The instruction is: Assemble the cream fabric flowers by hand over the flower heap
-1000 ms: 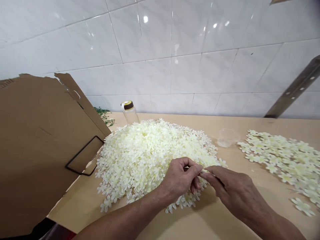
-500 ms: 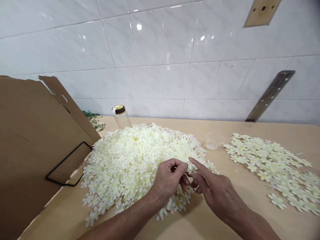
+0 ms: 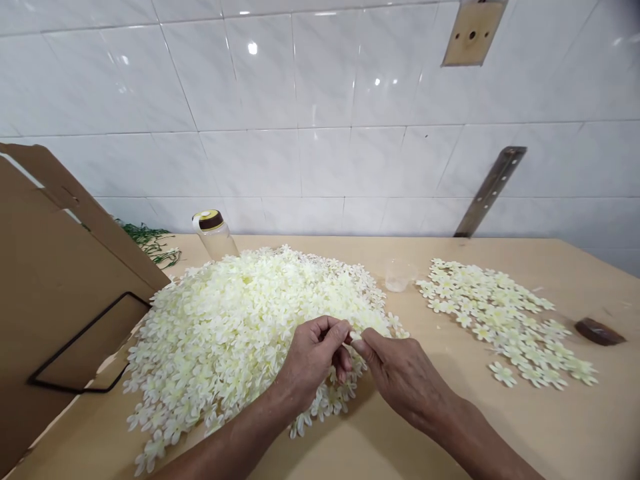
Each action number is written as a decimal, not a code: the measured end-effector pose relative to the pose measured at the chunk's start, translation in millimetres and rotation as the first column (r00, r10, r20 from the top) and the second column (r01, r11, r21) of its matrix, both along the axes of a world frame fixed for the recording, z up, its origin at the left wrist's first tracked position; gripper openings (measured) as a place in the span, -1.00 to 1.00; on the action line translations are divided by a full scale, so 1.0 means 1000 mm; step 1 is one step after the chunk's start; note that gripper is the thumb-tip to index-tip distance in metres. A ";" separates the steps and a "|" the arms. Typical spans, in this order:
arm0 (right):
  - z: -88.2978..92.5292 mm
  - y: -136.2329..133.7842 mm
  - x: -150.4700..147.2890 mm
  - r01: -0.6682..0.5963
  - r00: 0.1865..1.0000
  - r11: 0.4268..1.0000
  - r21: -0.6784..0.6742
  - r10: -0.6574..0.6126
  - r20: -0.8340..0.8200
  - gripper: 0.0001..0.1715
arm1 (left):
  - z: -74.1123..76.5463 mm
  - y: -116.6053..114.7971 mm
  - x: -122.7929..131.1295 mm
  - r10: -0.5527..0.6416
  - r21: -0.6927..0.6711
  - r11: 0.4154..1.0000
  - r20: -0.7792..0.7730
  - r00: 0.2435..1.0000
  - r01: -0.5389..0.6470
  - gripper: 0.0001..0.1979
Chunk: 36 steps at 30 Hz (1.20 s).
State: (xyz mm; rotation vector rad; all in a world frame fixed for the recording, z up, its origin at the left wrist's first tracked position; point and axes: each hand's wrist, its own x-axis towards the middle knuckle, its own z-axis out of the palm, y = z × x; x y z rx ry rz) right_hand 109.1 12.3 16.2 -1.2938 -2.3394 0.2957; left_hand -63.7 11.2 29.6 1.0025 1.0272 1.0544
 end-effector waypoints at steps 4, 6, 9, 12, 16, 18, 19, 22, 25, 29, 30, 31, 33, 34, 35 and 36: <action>0.003 0.002 -0.001 -0.010 0.998 0.998 -0.064 0.006 -0.068 -0.62 | 0.000 0.002 -0.001 0.023 -0.005 1.000 0.062 0.998 -0.022 -0.69; 0.003 0.003 -0.001 -0.011 0.995 0.996 -0.084 0.003 -0.096 -0.68 | -0.001 0.003 -0.002 0.042 -0.020 0.999 0.073 0.996 -0.040 -0.70; 0.002 0.003 -0.001 0.011 0.988 1.000 -0.019 -0.014 -0.156 -0.68 | -0.001 0.004 -0.002 0.044 -0.020 0.999 0.072 0.996 -0.042 -0.71; 0.003 0.004 0.001 -0.012 0.979 0.996 0.089 0.030 -0.201 -0.62 | -0.001 0.003 -0.002 0.022 -0.012 1.000 0.049 0.999 -0.022 -0.70; 0.003 0.005 0.002 -0.057 0.982 0.992 0.111 0.076 -0.173 -0.67 | -0.001 0.001 0.000 0.029 -0.014 0.999 0.013 0.999 -0.029 -0.70; 0.001 0.004 0.000 -0.045 0.987 0.994 0.103 0.060 -0.149 -0.67 | -0.003 0.000 0.001 0.035 -0.006 0.999 -0.009 0.999 -0.035 -0.70; 0.000 0.003 -0.001 -0.037 0.989 0.995 0.097 0.050 -0.138 -0.66 | -0.003 -0.001 0.002 0.036 0.001 0.999 -0.021 0.999 -0.036 -0.70; 0.000 -0.002 -0.006 -0.023 0.993 0.997 0.068 0.031 -0.113 -0.69 | -0.005 -0.003 0.004 0.048 0.028 0.999 -0.050 0.998 -0.046 -0.69; 0.005 -0.007 -0.008 -0.029 0.995 1.000 -0.001 0.029 -0.095 -0.78 | -0.004 -0.005 0.004 0.063 0.061 0.996 -0.056 0.996 -0.059 -0.69; 0.017 -0.006 -0.003 0.028 0.995 0.999 -0.045 -0.032 -0.093 -0.71 | 0.002 -0.003 0.000 0.097 0.108 0.990 -0.012 0.995 -0.095 -0.70; 0.019 -0.004 -0.001 0.057 0.995 0.998 -0.033 -0.059 -0.083 -0.68 | 0.004 -0.002 -0.001 0.121 0.114 0.986 0.003 0.993 -0.120 -0.71; 0.020 -0.002 0.002 0.082 0.994 0.997 -0.018 -0.083 -0.072 -0.64 | 0.005 0.000 -0.002 0.143 0.115 0.983 0.014 0.990 -0.144 -0.72; 0.023 0.003 0.009 0.121 0.991 0.993 0.015 -0.120 -0.058 -0.57 | 0.006 0.001 -0.002 0.171 0.114 0.978 0.016 0.985 -0.172 -0.72; 0.024 0.006 0.013 0.140 0.988 0.990 0.031 -0.138 -0.064 -0.55 | 0.006 -0.001 -0.001 0.175 0.118 0.978 -0.003 0.985 -0.173 -0.72; 0.025 0.008 0.017 0.163 0.984 0.986 0.039 -0.159 -0.081 -0.53 | 0.005 -0.004 0.000 0.170 0.138 0.977 -0.034 0.985 -0.164 -0.73; 0.026 0.009 0.021 0.186 0.977 0.982 0.034 -0.182 -0.110 -0.51 | 0.004 -0.009 0.002 0.156 0.176 0.974 -0.087 0.984 -0.139 -0.74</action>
